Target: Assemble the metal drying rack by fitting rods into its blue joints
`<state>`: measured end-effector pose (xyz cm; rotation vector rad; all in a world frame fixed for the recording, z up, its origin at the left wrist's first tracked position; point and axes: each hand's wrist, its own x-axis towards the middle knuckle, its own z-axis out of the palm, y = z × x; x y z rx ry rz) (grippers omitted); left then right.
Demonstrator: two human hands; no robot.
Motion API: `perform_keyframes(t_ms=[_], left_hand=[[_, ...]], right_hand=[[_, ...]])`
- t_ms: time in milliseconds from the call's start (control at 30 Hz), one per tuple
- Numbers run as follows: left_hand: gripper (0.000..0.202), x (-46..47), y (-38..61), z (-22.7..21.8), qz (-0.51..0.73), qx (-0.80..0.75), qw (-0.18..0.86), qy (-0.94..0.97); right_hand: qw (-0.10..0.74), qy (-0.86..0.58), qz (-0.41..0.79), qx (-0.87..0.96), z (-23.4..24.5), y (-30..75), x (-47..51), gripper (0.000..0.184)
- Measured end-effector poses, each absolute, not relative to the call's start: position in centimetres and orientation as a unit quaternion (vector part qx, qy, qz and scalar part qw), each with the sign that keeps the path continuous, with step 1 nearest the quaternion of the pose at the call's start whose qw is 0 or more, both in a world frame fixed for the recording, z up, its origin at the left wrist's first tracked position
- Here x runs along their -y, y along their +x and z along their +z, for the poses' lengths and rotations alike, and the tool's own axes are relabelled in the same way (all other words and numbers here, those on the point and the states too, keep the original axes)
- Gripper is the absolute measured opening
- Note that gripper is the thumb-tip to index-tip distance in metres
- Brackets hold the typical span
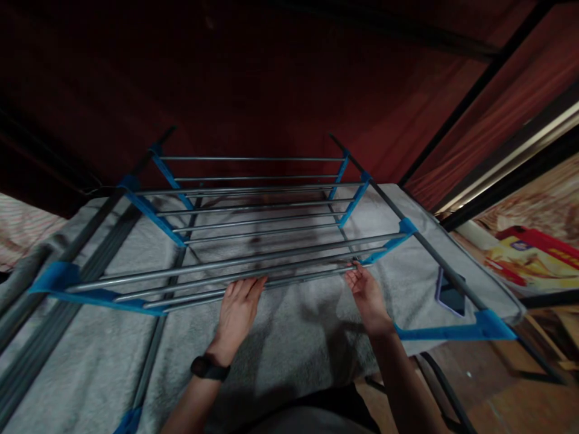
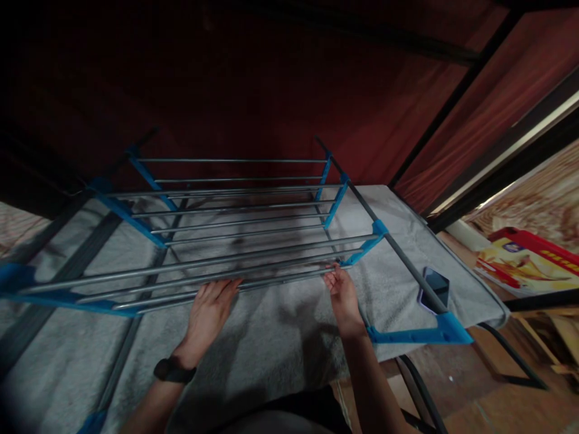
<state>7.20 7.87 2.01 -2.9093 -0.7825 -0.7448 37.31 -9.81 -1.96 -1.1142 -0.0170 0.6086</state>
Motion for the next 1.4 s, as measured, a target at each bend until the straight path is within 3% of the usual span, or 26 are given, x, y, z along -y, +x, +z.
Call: perform_keyframes(t_ms=[400,767,1067,1400], left_hand=[[0.041,-8.5,6.8,1.7,-0.239,0.223,0.055,-0.943],[0.061,-4.2,12.6,3.1,-0.213,0.109,-0.006,-0.971],[0.054,-2.1,22.3,4.5,-0.113,0.102,-0.053,-0.987],[0.047,0.2,30.4,5.4,-0.064,0.031,-0.168,-0.983]], right_hand=[[0.839,-0.488,0.242,-0.003,-1.1,38.4,10.6,0.025],[0.827,-0.497,0.263,0.018,-1.4,38.2,11.2,0.031],[0.819,-0.500,0.283,0.001,-1.4,38.6,11.4,0.034],[0.748,-0.611,0.243,0.086,-2.0,39.4,11.8,0.038]])
